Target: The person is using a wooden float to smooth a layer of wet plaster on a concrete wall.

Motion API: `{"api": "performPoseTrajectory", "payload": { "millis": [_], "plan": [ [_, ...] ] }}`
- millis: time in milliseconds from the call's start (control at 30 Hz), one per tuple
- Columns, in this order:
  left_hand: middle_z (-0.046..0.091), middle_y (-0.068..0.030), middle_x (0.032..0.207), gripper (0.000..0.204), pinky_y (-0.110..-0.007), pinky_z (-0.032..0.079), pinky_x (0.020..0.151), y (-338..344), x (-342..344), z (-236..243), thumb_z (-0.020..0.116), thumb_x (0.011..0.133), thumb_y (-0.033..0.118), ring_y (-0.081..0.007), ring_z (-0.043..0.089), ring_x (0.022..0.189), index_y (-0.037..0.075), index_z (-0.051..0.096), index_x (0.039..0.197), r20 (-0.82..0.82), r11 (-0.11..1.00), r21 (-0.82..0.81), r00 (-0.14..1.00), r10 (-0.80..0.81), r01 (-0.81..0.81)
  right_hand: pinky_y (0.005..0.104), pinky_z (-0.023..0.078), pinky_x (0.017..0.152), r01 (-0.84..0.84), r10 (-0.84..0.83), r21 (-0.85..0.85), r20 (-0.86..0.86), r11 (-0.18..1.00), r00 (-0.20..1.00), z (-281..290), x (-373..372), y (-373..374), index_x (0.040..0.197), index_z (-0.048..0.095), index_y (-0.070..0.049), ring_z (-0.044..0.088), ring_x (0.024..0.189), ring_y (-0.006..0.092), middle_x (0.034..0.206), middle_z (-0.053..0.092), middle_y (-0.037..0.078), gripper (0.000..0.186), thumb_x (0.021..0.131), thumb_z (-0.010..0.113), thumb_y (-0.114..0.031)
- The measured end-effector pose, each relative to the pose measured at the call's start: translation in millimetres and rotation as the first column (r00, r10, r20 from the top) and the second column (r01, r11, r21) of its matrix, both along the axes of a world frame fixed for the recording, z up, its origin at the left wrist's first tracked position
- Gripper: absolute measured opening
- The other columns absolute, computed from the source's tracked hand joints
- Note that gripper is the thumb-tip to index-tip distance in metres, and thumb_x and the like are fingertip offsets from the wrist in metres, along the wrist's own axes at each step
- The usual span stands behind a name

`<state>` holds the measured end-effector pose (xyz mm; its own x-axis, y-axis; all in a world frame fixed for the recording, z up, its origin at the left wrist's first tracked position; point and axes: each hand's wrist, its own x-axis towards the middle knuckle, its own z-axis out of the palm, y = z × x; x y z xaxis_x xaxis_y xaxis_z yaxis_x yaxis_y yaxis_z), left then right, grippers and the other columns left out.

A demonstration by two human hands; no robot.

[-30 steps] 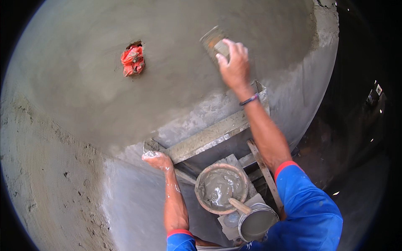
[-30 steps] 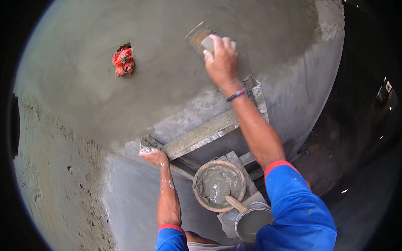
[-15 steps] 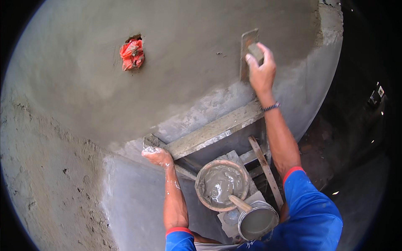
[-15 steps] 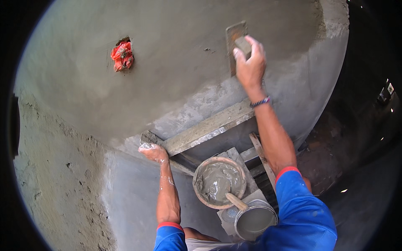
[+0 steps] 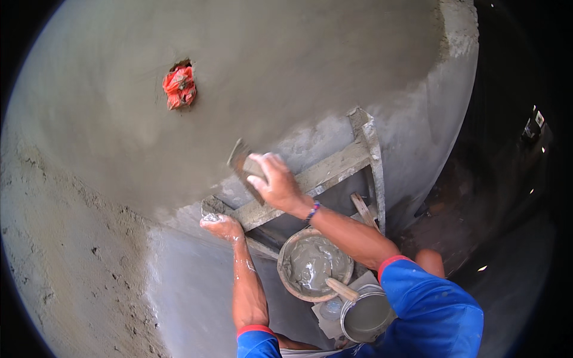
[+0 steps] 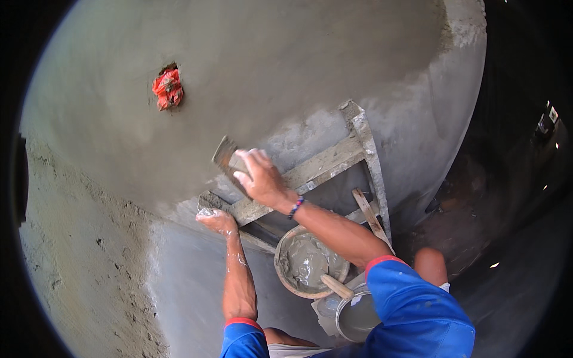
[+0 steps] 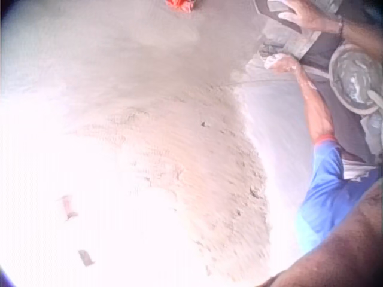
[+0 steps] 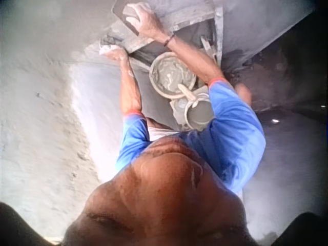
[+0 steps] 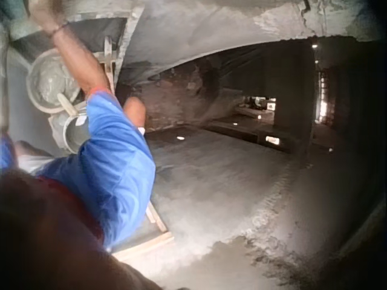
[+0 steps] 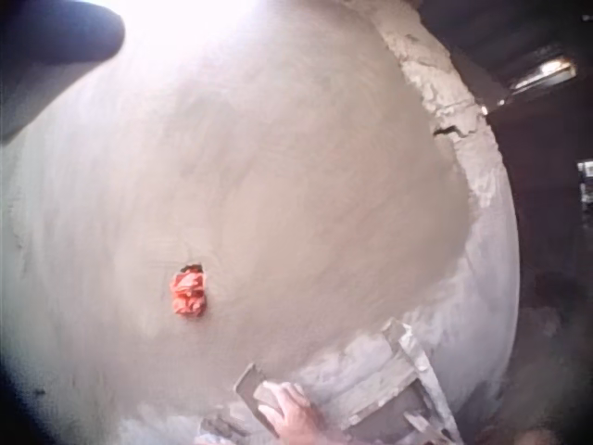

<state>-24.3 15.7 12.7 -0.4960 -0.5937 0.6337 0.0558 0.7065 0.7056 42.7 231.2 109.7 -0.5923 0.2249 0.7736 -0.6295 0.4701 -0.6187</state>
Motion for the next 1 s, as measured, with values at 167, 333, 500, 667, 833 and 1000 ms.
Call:
{"api": "performPoseTrajectory", "payload": {
  "millis": [167, 333, 500, 667, 833, 1000],
  "plan": [
    [0.055, -0.0309, 0.114, 0.052, -0.054, 0.043, 0.091, -2.8, -5.4, -8.0, 0.061, 0.082, -0.002, -0.0489, 0.056, 0.106, -0.009, 0.04, 0.128, -0.02, 0.998, -0.02, 0.998, 0.06, -0.061, 0.0395, 0.036, 0.112, 0.314, -0.344, -0.557, 0.054, 0.769, 0.938, 7.7, 26.5, 107.2, 0.135, 0.051, 0.007, 0.051, 0.13, 0.0307, 0.136, 0.056, 0.022, 0.051, 0.09, 0.062, -0.014],
    [0.056, -0.0305, 0.112, 0.051, -0.054, 0.045, 0.088, 8.6, 4.4, -0.5, 0.061, 0.083, -0.002, -0.0491, 0.058, 0.103, -0.009, 0.04, 0.128, 0.001, 0.999, -0.006, 0.999, 0.034, -0.034, 0.0373, 0.038, 0.11, 0.463, -0.57, -0.624, 0.034, 0.63, 0.821, 42.9, -2.8, 198.1, 0.135, 0.051, 0.008, 0.052, 0.128, 0.0301, 0.136, 0.056, 0.022, 0.05, 0.091, 0.062, -0.012],
    [0.057, -0.0298, 0.108, 0.049, -0.053, 0.045, 0.085, 4.7, 3.0, -5.8, 0.061, 0.083, -0.002, -0.0491, 0.059, 0.1, -0.009, 0.041, 0.128, -0.046, 0.998, -0.016, 0.997, 0.059, -0.06, 0.0455, 0.047, 0.098, 0.813, -0.734, -0.304, 0.354, 0.496, 0.58, 65.5, -45.3, 208.9, 0.137, 0.049, 0.003, 0.061, 0.11, 0.0422, 0.123, 0.058, 0.029, 0.051, 0.092, 0.063, -0.016],
    [0.057, -0.0305, 0.107, 0.046, -0.056, 0.044, 0.085, 2.9, -0.6, -9.4, 0.061, 0.084, -0.001, -0.05, 0.058, 0.099, -0.008, 0.042, 0.125, -0.059, 0.992, -0.086, 0.994, 0.087, -0.092, 0.046, 0.048, 0.09, 0.686, -0.668, -0.341, 0.187, 0.643, 0.72, 35.3, -48.6, 93.7, 0.142, 0.045, 0.002, 0.057, 0.102, 0.0373, 0.111, 0.051, 0.023, 0.051, 0.096, 0.057, -0.014],
    [0.057, -0.0308, 0.106, 0.048, -0.057, 0.043, 0.085, 8.2, -2.5, -7.8, 0.062, 0.084, 0.002, -0.051, 0.058, 0.098, -0.008, 0.042, 0.126, 0.042, 1.0, -0.003, 0.999, 0.002, -0.002, 0.0441, 0.05, 0.089, 0.308, -0.298, -0.036, 0.166, 0.951, 0.94, -28.4, -11.6, 7.3, 0.141, 0.047, 0.005, 0.059, 0.099, 0.0353, 0.107, 0.056, 0.02, 0.054, 0.093, 0.061, -0.015],
    [0.059, -0.0298, 0.107, 0.048, -0.056, 0.044, 0.087, 1.2, 0.8, -4.3, 0.059, 0.083, 0.0, -0.0497, 0.059, 0.099, -0.008, 0.041, 0.127, 0.024, 0.999, -0.008, 0.999, 0.035, -0.035, 0.0439, 0.046, 0.101, 0.455, -0.455, -0.395, 0.098, 0.798, 0.885, 25.4, 18.5, 93.2, 0.141, 0.048, 0.003, 0.058, 0.117, 0.0381, 0.129, 0.058, 0.024, 0.051, 0.095, 0.056, -0.017]
  ]
}}
